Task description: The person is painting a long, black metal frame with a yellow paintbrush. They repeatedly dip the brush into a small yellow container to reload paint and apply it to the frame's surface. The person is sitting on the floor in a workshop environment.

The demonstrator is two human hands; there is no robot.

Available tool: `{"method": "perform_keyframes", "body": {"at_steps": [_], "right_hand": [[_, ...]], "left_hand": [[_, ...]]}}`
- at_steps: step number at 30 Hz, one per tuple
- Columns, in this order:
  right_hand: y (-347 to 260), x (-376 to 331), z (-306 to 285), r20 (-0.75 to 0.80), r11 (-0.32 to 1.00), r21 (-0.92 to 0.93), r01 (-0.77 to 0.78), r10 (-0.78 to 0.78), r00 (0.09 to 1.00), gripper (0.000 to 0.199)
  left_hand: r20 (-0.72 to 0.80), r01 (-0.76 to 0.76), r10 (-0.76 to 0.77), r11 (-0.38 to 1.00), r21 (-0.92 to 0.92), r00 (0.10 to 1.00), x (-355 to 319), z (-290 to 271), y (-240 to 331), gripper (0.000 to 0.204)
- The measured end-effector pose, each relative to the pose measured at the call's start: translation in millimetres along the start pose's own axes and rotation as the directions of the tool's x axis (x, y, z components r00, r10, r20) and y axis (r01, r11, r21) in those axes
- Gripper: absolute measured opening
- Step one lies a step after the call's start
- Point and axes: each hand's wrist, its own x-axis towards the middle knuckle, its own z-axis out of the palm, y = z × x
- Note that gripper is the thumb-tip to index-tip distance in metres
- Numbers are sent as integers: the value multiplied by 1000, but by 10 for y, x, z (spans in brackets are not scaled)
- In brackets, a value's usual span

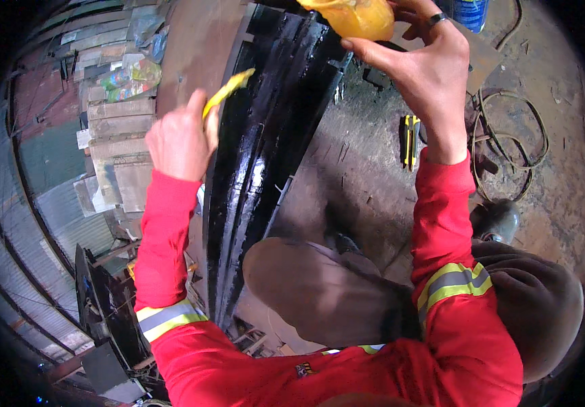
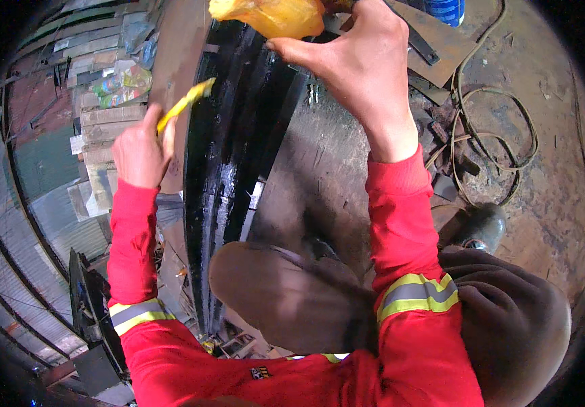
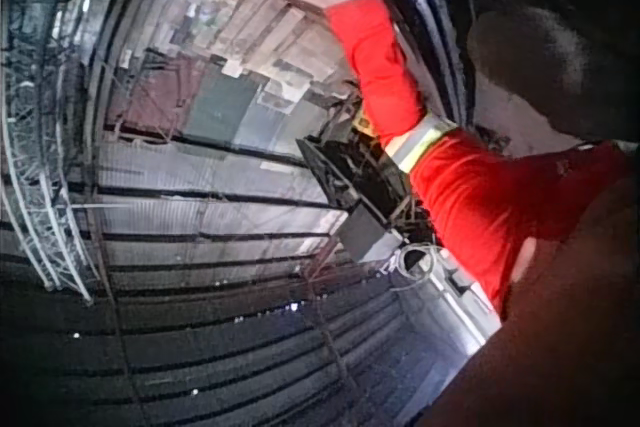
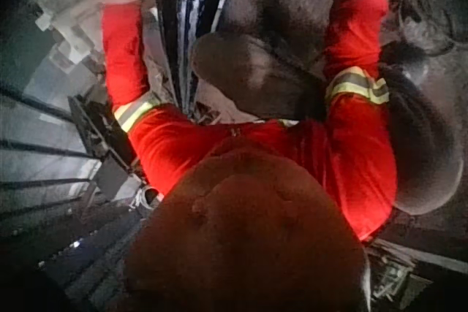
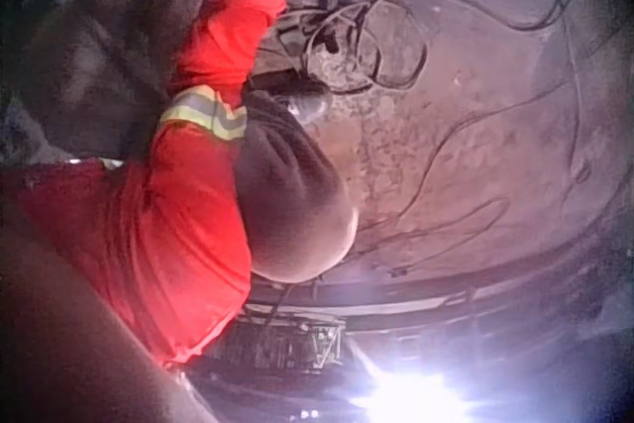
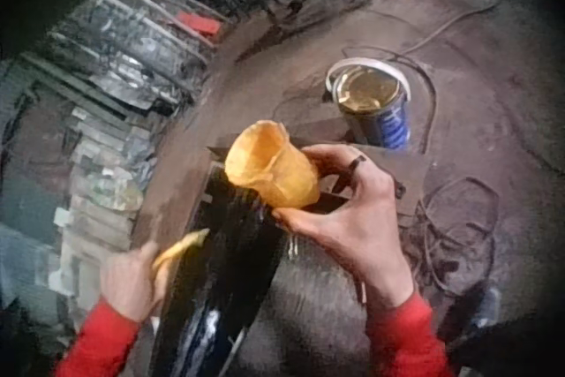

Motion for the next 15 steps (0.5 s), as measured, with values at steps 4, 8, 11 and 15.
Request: {"method": "perform_keyframes", "body": {"at_steps": [4, 8, 11, 15], "right_hand": [[24, -36, 59, -13, 997, 70, -29, 30, 999, 53], [12, -63, -16, 6, 999, -15, -28, 28, 1000, 53], [132, -41, -28, -11, 1000, 18, 0, 0, 1000, 54], [117, -39, -41, -8, 999, -19, 45, -45, 999, 54]], "left_hand": [[-178, -187, 169, 978, -94, 969, 157, 68, -39, 14], [-19, -161, 161, 987, 27, 987, -5, 256, -262, 25], [141, -142, 139, 990, 11, 980, -105, 190, -234, 30], [-14, -167, 166, 983, -83, 986, 79, 176, -167, 26]]}}
